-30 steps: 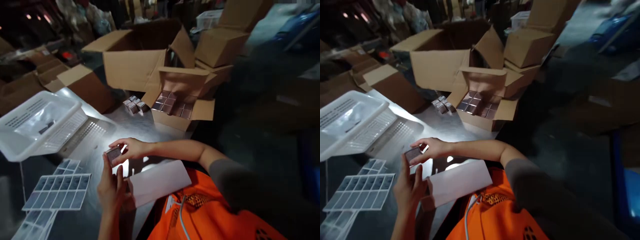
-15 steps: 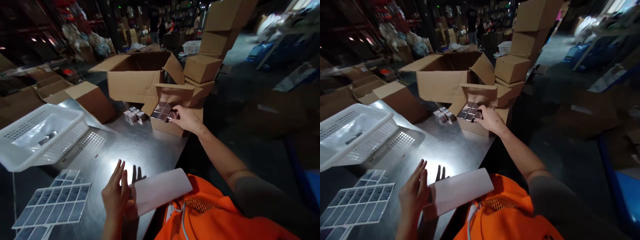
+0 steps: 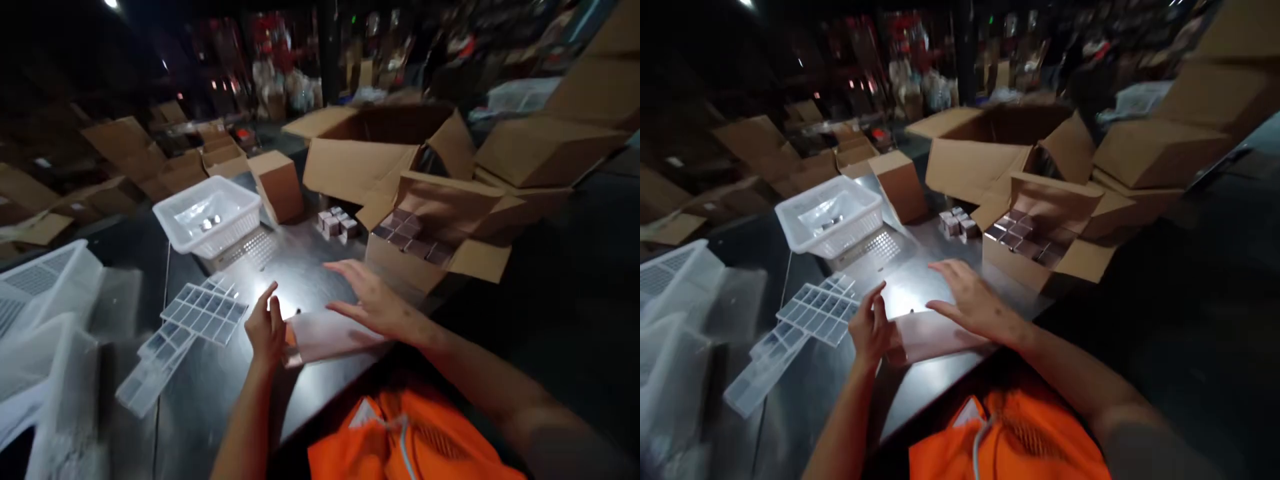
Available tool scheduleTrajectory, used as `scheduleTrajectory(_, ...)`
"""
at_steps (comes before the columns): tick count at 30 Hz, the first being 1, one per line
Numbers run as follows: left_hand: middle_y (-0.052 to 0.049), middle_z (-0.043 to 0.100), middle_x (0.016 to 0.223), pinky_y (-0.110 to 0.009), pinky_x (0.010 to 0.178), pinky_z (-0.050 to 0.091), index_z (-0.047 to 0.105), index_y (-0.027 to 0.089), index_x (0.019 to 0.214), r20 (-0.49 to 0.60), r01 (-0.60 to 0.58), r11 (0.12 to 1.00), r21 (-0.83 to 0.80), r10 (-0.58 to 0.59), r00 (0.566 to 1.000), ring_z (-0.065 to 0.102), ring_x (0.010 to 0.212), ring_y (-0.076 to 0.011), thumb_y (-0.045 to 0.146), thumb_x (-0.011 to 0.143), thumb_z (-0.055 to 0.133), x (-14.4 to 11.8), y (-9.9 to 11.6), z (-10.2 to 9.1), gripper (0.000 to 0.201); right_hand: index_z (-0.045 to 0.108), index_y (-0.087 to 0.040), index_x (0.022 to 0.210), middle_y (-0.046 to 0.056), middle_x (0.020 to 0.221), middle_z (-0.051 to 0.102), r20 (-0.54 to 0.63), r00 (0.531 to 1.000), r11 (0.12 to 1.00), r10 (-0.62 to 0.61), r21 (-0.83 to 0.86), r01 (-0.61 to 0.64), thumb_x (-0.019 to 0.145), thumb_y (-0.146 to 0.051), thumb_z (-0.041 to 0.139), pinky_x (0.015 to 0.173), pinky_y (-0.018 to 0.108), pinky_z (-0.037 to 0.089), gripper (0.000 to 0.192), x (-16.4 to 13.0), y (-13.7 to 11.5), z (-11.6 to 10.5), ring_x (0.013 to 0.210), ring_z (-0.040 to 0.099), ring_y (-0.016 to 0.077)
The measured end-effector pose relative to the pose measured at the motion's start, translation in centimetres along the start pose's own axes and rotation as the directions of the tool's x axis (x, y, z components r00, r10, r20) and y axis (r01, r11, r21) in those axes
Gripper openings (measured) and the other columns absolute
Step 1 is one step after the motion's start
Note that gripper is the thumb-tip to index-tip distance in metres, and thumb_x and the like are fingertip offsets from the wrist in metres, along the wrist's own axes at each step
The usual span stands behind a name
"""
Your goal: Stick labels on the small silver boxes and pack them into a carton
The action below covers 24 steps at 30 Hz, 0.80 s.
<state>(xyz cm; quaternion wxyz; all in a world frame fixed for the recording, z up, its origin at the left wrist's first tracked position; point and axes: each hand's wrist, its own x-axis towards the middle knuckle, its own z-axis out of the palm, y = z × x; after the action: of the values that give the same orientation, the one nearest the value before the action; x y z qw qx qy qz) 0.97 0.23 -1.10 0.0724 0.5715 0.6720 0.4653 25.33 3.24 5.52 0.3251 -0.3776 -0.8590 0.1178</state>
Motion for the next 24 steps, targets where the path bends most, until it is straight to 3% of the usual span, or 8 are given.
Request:
scheduleTrajectory(2,-0.011,0.075,0.118,-0.031,0.084,0.052,0.070,0.018,0.120,-0.078,-0.007,1.000,-0.017,0.005,0.997,0.071,0.099,-0.0213,0.042,0.102,0.039,0.1,0.1,-0.4,0.044,0.053,-0.020,0.138,0.014,0.129,0.063,0.195,0.977,0.990,-0.088,0.123,0.065,0.087,-0.036,0.076,0.103,0.045,0.051,0.059,1.0,-2.5,3.2,0.120,0.061,0.0290)
scheduleTrajectory(4,-0.011,0.074,0.116,-0.030,0.086,0.050,0.070,0.018,0.116,-0.147,-0.051,0.997,-0.061,0.041,0.988,0.070,0.101,-0.0197,0.045,0.102,0.037,0.2,0.1,-0.4,0.044,0.057,-0.016,0.134,0.016,0.124,0.066,0.319,0.945,0.979,-0.073,0.204,0.007,0.081,-0.026,0.083,0.100,0.044,0.051,0.060,1.9,-3.8,5.7,0.115,0.063,0.0294)
scheduleTrajectory(8,-0.010,0.075,0.107,-0.031,0.090,0.051,0.064,0.017,0.113,-0.212,-0.008,0.973,-0.233,-0.042,0.976,0.071,0.102,-0.0193,0.051,0.102,0.036,0.4,0.2,-0.6,0.046,0.061,-0.015,0.128,0.010,0.114,0.073,0.404,0.915,0.951,0.019,0.274,-0.141,0.088,-0.017,0.074,0.089,0.032,0.052,0.042,2.9,-3.9,7.9,0.102,0.069,0.0221)
scheduleTrajectory(11,-0.006,0.074,0.084,-0.033,0.073,0.056,0.062,0.018,0.115,0.052,0.279,0.845,-0.457,-0.288,0.956,0.072,0.072,-0.0192,0.063,0.097,0.036,1.0,0.1,-1.2,0.055,0.064,-0.021,0.124,0.005,0.095,0.076,0.402,0.905,0.943,0.142,0.224,-0.247,0.098,-0.029,0.063,0.077,0.027,0.049,0.027,3.2,-3.7,7.6,0.087,0.072,0.0197)
scheduleTrajectory(13,-0.004,0.071,0.072,-0.033,0.067,0.057,0.064,0.016,0.110,0.317,0.476,0.705,-0.526,-0.357,0.879,0.071,0.064,-0.0202,0.070,0.091,0.041,1.5,-0.2,-1.5,0.062,0.065,-0.023,0.123,0.003,0.087,0.075,0.392,0.897,0.943,0.205,0.167,-0.288,0.100,-0.033,0.059,0.072,0.027,0.047,0.026,3.3,-3.5,7.4,0.081,0.071,0.0199)
scheduleTrajectory(15,-0.004,0.071,0.073,-0.031,0.067,0.057,0.068,0.016,0.103,0.470,0.585,0.627,-0.515,-0.365,0.804,0.073,0.069,-0.0208,0.071,0.083,0.055,1.8,-0.4,-1.7,0.060,0.064,-0.022,0.126,0.005,0.090,0.075,0.358,0.913,0.961,0.195,0.115,-0.251,0.100,-0.027,0.056,0.074,0.028,0.047,0.027,3.4,-3.2,7.5,0.084,0.070,0.0213)
scheduleTrajectory(20,-0.006,0.075,0.088,-0.026,0.059,0.054,0.070,0.016,0.104,0.556,0.637,0.615,-0.464,-0.357,0.750,0.071,0.064,-0.0173,0.057,0.065,0.082,2.0,-0.3,-1.4,0.058,0.069,-0.020,0.117,0.012,0.117,0.068,0.162,0.987,1.000,-0.017,0.004,0.017,0.089,-0.011,0.064,0.096,0.039,0.045,0.029,3.0,-2.4,8.7,0.113,0.058,0.0274)
scheduleTrajectory(24,-0.005,0.073,0.080,-0.023,0.051,0.050,0.069,0.015,0.107,0.580,0.645,0.604,-0.467,-0.341,0.740,0.068,0.057,-0.0156,0.063,0.066,0.078,1.9,0.0,-1.1,0.063,0.064,-0.017,0.129,0.011,0.110,0.069,0.193,0.981,0.995,-0.025,-0.086,0.042,0.092,-0.015,0.062,0.090,0.038,0.047,0.037,2.9,-2.2,8.8,0.104,0.059,0.0261)
